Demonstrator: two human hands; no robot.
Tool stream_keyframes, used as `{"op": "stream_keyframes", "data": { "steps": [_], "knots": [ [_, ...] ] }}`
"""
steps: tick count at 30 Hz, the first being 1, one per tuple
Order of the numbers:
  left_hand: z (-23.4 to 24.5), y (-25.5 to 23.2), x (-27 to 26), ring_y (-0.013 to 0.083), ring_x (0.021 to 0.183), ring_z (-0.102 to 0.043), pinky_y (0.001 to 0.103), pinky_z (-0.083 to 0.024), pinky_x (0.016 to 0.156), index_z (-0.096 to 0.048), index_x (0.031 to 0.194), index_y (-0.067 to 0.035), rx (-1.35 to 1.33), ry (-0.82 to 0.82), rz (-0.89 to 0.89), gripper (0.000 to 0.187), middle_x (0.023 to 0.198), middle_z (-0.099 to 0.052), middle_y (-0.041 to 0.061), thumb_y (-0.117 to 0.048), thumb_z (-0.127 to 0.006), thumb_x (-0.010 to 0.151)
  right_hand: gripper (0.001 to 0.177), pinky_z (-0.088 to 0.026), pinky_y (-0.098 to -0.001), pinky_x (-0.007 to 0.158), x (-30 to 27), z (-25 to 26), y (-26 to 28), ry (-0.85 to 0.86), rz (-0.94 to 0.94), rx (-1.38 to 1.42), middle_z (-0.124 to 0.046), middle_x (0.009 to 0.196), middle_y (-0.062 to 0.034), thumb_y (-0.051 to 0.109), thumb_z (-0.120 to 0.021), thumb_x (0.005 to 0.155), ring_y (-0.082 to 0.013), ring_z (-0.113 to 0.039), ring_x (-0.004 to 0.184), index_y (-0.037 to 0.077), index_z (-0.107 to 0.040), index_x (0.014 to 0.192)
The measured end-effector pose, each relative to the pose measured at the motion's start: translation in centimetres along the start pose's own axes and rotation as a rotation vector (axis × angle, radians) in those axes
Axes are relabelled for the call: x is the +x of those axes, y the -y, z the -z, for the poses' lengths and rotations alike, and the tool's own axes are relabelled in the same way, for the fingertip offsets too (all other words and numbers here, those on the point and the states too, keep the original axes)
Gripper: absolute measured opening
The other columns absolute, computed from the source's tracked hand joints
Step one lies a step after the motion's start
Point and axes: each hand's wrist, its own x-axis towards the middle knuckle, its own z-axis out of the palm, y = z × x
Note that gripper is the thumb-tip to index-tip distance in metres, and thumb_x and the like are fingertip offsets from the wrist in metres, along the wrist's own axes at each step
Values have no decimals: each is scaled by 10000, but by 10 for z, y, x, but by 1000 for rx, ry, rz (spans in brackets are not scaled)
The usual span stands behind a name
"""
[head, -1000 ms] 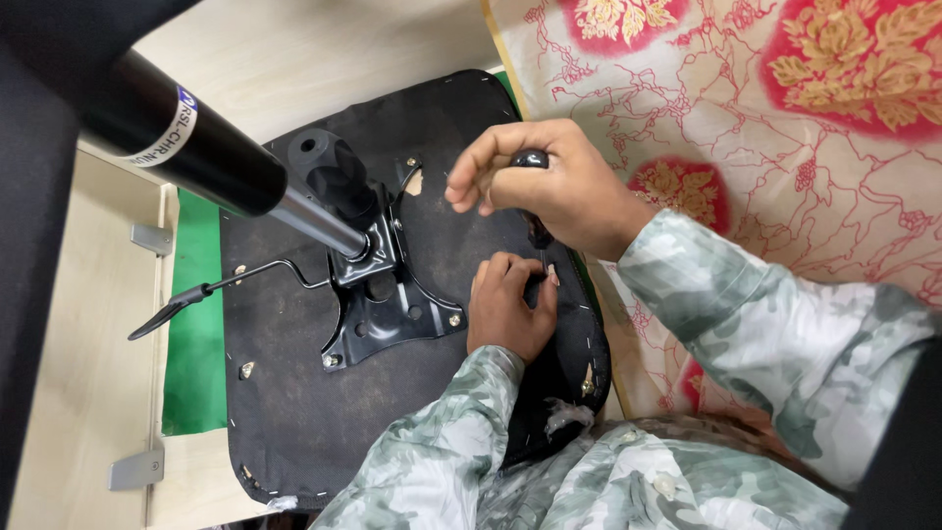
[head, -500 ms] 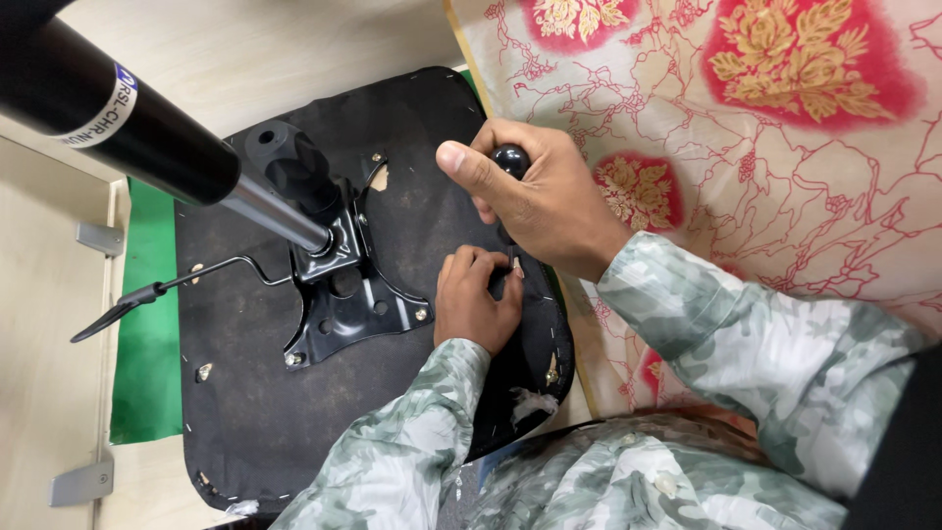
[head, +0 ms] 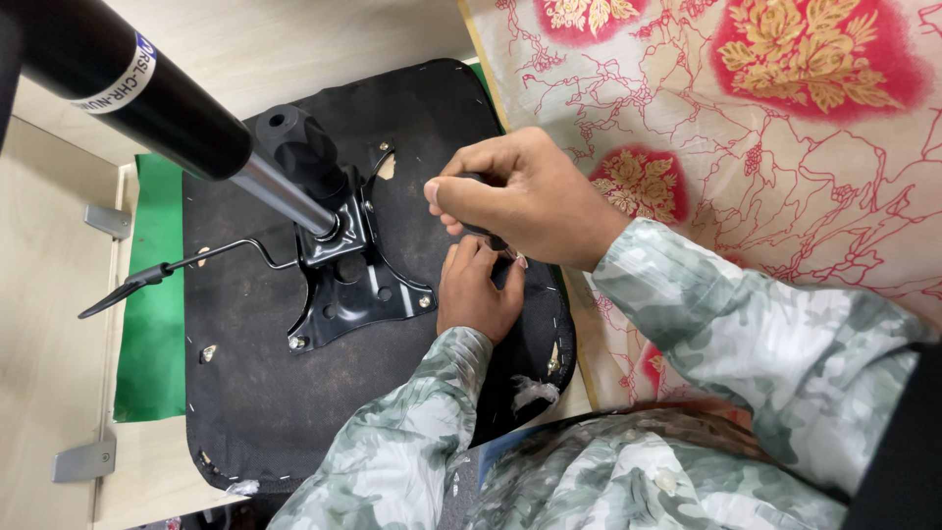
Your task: The person uses a screwdriver to remove screws from the underside of an overturned chair seat. They systematically unscrew fasteners around the perimeter of the seat base while holding the chair steady.
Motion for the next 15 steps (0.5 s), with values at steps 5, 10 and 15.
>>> {"op": "stream_keyframes", "data": {
  "steps": [5, 10, 15],
  "knots": [
    [2, 0, 2, 299, 964, -620, 416, -509, 876, -730, 890, -48, -9, 18, 0, 150, 1005, -656, 85, -187, -752, 840, 239, -495, -212, 472, 8, -4, -3, -46, 6, -47, -706, 662, -16, 213, -728, 898, -37, -622, 546, 11, -730, 771],
    [2, 0, 3, 294, 948, -620, 413, -508, 873, -732, 889, -57, -4, 40, 38, 150, 962, -647, 86, -198, -754, 842, 293, -418, -248, 445, 14, -8, -16, -185, 44, -128, -536, 607, -18, 147, -695, 876, -58, -535, 538, 15, -513, 688],
    [0, 2, 3, 291, 944, -619, 410, -507, 868, -729, 894, -57, -5, 21, 17, 153, 936, -641, 83, -198, -755, 840, 166, -530, -251, 606, 22, -4, -22, -95, 122, 209, -622, 792, -27, 86, -565, 944, -75, -614, 686, 56, -515, 788]
  ]
}}
